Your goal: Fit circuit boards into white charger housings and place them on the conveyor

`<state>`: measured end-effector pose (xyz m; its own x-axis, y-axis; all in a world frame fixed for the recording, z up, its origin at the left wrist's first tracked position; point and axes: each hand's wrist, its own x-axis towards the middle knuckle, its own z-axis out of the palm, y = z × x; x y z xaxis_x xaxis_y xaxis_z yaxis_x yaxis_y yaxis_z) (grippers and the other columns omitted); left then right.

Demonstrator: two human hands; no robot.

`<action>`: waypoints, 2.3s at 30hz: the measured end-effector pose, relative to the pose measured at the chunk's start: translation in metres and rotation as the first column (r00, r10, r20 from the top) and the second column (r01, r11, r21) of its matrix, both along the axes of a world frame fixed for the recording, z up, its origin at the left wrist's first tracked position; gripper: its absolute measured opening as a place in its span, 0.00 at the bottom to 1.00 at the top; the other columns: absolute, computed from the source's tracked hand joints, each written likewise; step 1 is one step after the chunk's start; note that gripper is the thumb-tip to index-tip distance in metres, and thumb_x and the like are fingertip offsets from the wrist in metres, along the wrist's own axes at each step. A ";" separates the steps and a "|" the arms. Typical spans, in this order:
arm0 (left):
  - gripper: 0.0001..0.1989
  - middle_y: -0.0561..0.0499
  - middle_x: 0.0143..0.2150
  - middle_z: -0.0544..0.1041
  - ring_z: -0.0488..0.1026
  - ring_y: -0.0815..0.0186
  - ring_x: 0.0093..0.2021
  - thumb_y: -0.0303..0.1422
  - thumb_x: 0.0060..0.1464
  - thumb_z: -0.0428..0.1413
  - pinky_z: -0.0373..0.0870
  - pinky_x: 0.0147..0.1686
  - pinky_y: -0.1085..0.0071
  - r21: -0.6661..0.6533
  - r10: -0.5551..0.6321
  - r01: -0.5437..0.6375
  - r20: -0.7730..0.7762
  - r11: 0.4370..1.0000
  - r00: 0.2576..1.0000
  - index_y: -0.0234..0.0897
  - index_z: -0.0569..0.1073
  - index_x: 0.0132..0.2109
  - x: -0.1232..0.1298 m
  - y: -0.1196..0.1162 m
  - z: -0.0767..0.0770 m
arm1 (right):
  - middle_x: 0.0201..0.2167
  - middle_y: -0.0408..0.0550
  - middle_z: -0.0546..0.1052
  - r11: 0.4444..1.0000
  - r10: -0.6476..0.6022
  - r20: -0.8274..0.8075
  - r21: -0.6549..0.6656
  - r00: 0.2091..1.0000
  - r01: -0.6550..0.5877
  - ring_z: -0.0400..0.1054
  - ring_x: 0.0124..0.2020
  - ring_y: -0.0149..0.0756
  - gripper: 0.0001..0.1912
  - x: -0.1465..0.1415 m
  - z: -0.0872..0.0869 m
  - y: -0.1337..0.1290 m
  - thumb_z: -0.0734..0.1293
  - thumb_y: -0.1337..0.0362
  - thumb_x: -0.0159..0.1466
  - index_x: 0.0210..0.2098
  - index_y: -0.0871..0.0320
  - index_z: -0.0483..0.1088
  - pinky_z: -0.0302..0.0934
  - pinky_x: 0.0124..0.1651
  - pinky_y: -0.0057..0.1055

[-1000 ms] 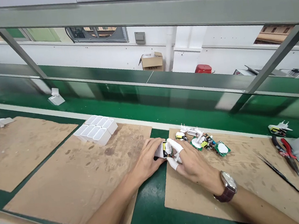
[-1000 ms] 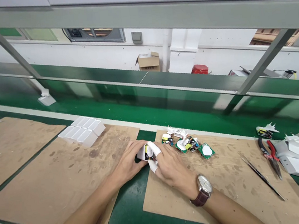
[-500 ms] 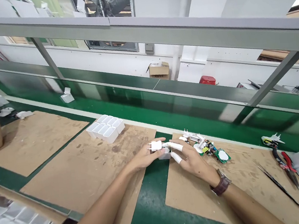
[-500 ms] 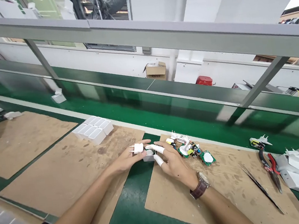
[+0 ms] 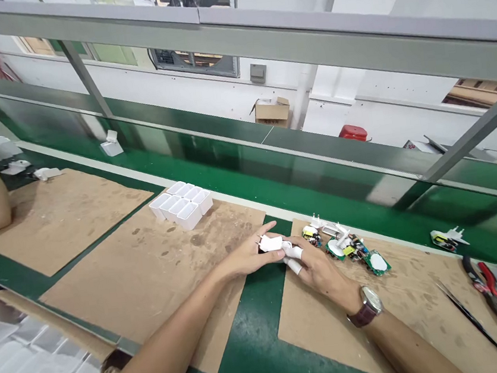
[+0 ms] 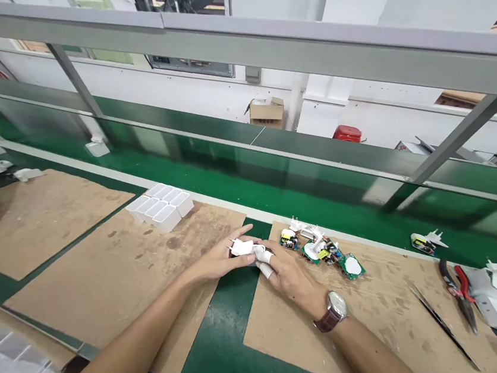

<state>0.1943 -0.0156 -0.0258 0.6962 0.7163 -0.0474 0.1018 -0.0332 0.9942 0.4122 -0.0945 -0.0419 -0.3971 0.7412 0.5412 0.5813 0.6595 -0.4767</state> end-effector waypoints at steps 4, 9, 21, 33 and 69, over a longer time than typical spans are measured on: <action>0.51 0.38 0.66 0.73 0.74 0.50 0.61 0.45 0.53 0.69 0.67 0.64 0.49 0.101 0.044 -0.044 0.007 0.994 0.999 0.44 0.52 0.76 0.002 -0.005 -0.001 | 0.58 0.54 0.75 0.997 -0.069 -0.073 0.018 0.995 0.070 0.73 0.57 0.46 0.24 -0.003 -0.006 -0.001 0.63 0.71 0.72 0.65 0.47 0.65 0.72 0.58 0.46; 0.52 0.36 0.68 0.71 0.70 0.48 0.67 0.47 0.58 0.65 0.60 0.69 0.45 0.210 0.147 -0.150 0.027 0.966 0.989 0.44 0.45 0.78 0.007 -0.013 -0.007 | 0.54 0.54 0.76 0.993 -0.117 -0.128 0.009 0.985 0.120 0.74 0.53 0.45 0.19 -0.008 -0.011 0.002 0.64 0.70 0.72 0.60 0.50 0.70 0.73 0.53 0.42; 0.43 0.36 0.75 0.61 0.59 0.49 0.75 0.50 0.70 0.52 0.56 0.72 0.46 0.255 0.165 -0.297 0.435 0.920 0.885 0.46 0.37 0.78 0.006 -0.016 -0.006 | 0.50 0.53 0.75 0.996 -0.094 -0.092 -0.017 0.991 0.093 0.73 0.46 0.43 0.15 -0.023 0.012 0.010 0.64 0.69 0.72 0.55 0.50 0.73 0.72 0.47 0.39; 0.29 0.37 0.63 0.75 0.80 0.50 0.58 0.46 0.70 0.54 0.73 0.61 0.47 -0.011 0.440 -0.466 0.352 0.885 0.827 0.44 0.57 0.71 0.014 -0.003 -0.018 | 0.53 0.55 0.75 0.990 -0.140 -0.076 -0.032 0.987 0.137 0.74 0.50 0.45 0.20 -0.027 -0.006 0.006 0.62 0.68 0.75 0.64 0.49 0.64 0.73 0.51 0.44; 0.33 0.36 0.58 0.78 0.83 0.51 0.52 0.50 0.67 0.56 0.77 0.54 0.50 -0.091 0.457 -0.451 0.299 0.888 0.838 0.41 0.57 0.69 0.018 -0.006 -0.010 | 0.58 0.57 0.75 0.996 -0.060 -0.037 -0.076 0.998 0.057 0.74 0.54 0.48 0.22 -0.023 0.006 0.006 0.65 0.64 0.73 0.66 0.50 0.64 0.73 0.54 0.46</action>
<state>0.2123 -0.0221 -0.0356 0.2745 0.9566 0.0979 -0.2045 -0.0414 0.9780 0.3897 -0.0881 -0.0359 -0.3318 0.8014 0.4976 0.5975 0.5867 -0.5465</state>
